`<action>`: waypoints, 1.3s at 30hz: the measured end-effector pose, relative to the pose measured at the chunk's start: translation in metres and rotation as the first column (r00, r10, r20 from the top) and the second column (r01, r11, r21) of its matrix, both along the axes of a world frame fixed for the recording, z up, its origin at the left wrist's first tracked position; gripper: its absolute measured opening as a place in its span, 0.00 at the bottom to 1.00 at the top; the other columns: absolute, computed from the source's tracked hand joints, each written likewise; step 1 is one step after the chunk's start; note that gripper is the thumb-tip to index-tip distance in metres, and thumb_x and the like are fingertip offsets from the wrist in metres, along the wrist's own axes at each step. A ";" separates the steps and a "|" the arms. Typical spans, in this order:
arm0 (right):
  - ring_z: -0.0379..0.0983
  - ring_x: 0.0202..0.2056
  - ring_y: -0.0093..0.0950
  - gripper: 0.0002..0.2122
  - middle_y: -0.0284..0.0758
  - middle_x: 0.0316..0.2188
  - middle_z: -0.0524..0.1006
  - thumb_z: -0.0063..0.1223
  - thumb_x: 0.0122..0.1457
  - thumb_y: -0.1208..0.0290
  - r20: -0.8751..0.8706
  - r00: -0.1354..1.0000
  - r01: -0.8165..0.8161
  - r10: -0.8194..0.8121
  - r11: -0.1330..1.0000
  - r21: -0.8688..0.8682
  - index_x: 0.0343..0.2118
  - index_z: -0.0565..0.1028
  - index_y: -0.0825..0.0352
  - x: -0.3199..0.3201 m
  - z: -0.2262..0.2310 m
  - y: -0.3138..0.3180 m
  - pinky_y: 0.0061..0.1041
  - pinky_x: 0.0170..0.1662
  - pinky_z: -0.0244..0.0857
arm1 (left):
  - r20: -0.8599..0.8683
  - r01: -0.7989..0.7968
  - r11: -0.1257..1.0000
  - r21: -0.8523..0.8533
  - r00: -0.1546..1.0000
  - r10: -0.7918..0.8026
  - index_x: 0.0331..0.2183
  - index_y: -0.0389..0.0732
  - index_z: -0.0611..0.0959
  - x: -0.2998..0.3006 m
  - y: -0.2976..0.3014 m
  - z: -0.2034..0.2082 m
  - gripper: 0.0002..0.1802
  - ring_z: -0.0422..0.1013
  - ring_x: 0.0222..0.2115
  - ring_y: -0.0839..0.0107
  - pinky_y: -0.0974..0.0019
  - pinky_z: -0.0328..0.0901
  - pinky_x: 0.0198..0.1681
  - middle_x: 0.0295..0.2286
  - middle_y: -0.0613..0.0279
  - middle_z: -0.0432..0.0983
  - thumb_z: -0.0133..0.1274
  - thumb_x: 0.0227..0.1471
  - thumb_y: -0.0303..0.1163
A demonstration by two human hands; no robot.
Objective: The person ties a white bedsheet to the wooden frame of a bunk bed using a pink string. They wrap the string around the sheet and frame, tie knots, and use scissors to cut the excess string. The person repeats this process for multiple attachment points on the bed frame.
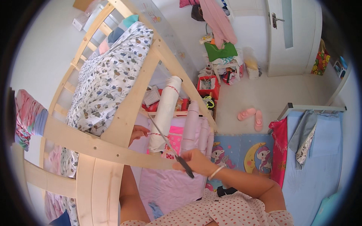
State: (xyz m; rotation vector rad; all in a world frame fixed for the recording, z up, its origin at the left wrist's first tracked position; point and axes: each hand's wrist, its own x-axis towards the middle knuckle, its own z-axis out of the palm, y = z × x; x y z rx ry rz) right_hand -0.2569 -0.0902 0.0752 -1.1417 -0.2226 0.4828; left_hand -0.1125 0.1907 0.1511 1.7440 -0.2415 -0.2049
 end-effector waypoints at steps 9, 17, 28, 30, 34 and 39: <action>0.60 0.14 0.15 0.23 0.30 0.17 0.70 0.50 0.51 0.45 -0.388 0.817 -0.296 0.426 0.888 0.351 0.26 0.70 0.65 -0.017 0.051 -0.004 0.15 0.14 0.49 | -0.035 -0.126 0.982 -0.142 0.992 0.122 0.26 0.38 0.75 -0.028 0.057 -0.013 0.06 0.54 0.14 0.83 0.78 0.48 0.15 0.16 0.69 0.66 0.50 0.51 0.30; 0.59 0.11 0.14 0.22 0.29 0.15 0.71 0.51 0.51 0.46 -0.387 0.877 -0.213 0.286 0.952 0.221 0.22 0.70 0.65 0.011 0.066 0.027 0.14 0.11 0.48 | -0.059 -0.145 0.956 -0.255 0.989 0.134 0.26 0.38 0.75 -0.029 0.056 -0.026 0.06 0.55 0.15 0.83 0.77 0.49 0.16 0.16 0.69 0.65 0.50 0.51 0.30; 0.60 0.19 0.14 0.14 0.26 0.17 0.68 0.60 0.49 0.61 0.119 0.990 0.088 -0.074 0.989 -0.117 0.23 0.71 0.68 -0.036 -0.012 -0.004 0.16 0.20 0.55 | -0.138 -0.162 0.928 -0.336 0.983 0.121 0.27 0.38 0.75 -0.003 0.029 -0.050 0.06 0.57 0.17 0.82 0.77 0.51 0.18 0.17 0.70 0.65 0.50 0.51 0.30; 0.60 0.20 0.16 0.12 0.27 0.17 0.66 0.60 0.47 0.65 0.188 0.882 0.461 -0.432 0.874 -0.153 0.23 0.70 0.67 -0.063 -0.077 -0.033 0.20 0.21 0.55 | -0.210 -0.231 0.909 -0.347 0.964 0.164 0.27 0.39 0.75 0.003 0.020 -0.056 0.05 0.58 0.18 0.81 0.77 0.53 0.19 0.17 0.70 0.65 0.50 0.51 0.30; 0.68 0.22 0.23 0.06 0.35 0.18 0.73 0.42 0.42 0.82 0.205 0.476 0.790 -0.855 0.315 -0.526 0.22 0.73 0.71 -0.130 -0.194 -0.135 0.23 0.27 0.62 | -0.334 -0.321 0.868 -0.379 0.922 0.195 0.30 0.41 0.76 -0.004 0.027 -0.064 0.04 0.65 0.22 0.80 0.76 0.59 0.24 0.21 0.70 0.71 0.51 0.51 0.30; 0.74 0.25 0.45 0.17 0.50 0.21 0.75 0.46 0.51 0.61 0.192 0.176 0.191 -0.966 -0.158 -0.969 0.23 0.76 0.73 -0.299 -0.376 -0.271 0.41 0.29 0.64 | -0.351 -0.393 0.840 -0.374 0.898 0.264 0.31 0.41 0.77 -0.013 0.018 -0.065 0.05 0.68 0.26 0.78 0.75 0.63 0.30 0.25 0.70 0.74 0.52 0.50 0.30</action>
